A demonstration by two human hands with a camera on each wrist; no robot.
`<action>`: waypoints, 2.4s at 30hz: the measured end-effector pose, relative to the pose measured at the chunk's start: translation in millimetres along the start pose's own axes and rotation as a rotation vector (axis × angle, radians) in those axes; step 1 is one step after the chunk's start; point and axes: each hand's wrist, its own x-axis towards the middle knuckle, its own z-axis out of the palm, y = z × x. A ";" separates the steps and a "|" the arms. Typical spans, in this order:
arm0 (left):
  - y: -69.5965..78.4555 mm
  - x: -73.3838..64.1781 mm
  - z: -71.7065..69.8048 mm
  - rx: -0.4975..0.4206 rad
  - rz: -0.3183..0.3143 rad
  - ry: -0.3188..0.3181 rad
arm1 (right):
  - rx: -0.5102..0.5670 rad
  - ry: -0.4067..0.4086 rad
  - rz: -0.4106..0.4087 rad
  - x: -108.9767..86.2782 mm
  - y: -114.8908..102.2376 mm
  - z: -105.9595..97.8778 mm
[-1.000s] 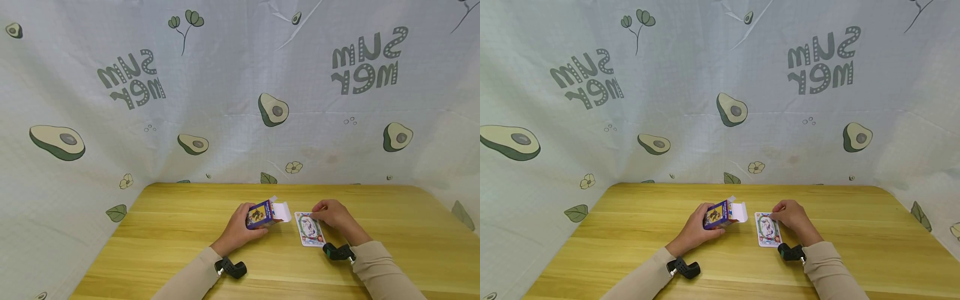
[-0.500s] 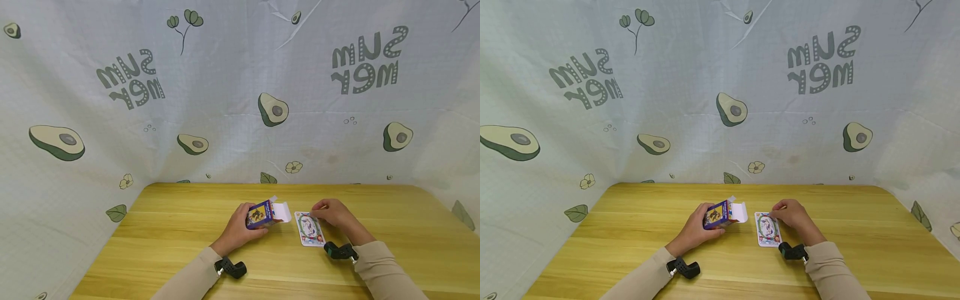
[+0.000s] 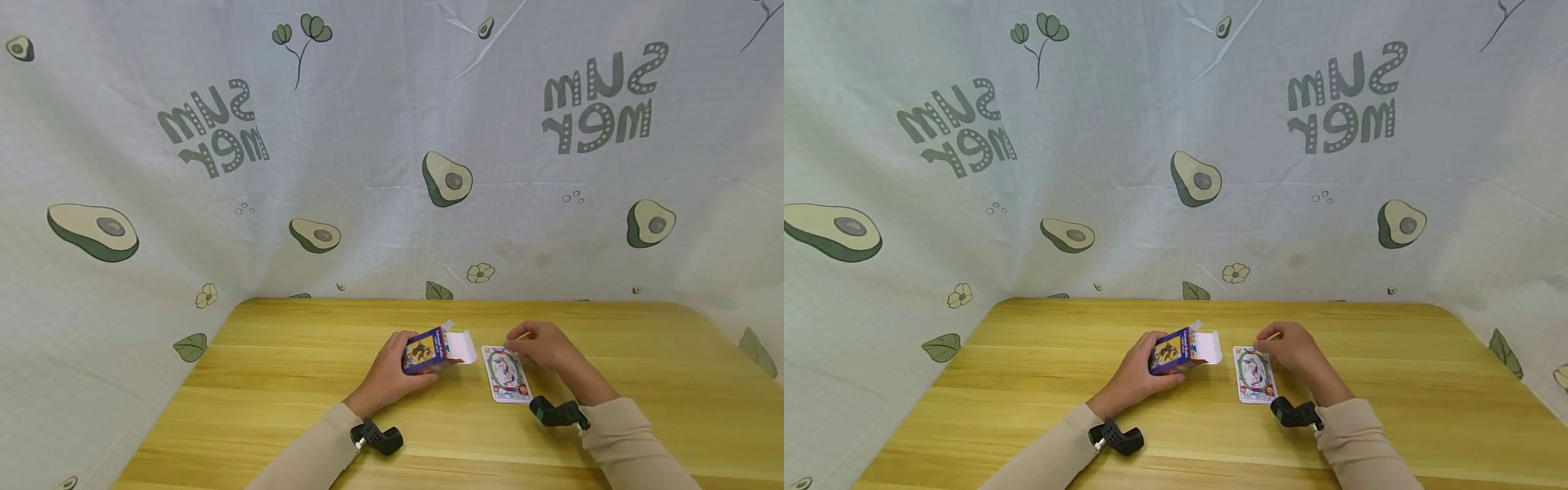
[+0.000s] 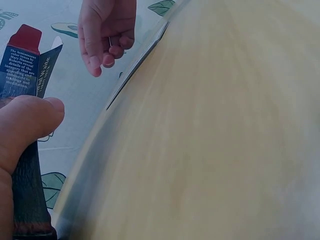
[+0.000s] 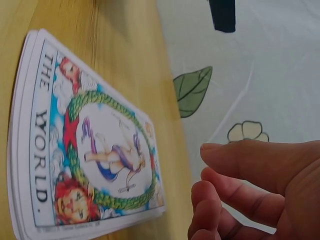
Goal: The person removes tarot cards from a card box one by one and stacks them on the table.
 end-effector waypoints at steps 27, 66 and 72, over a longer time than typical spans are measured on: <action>-0.2 1.6 1.0 0.013 0.003 0.002 | 0.112 -0.025 -0.217 -28.4 -57.6 10.2; 2.0 1.2 0.1 0.019 -0.008 0.003 | 0.066 -0.003 -0.231 -29.7 -78.2 36.5; 1.5 1.7 0.3 0.024 -0.004 0.003 | 0.061 -0.012 -0.202 -28.3 -77.1 40.1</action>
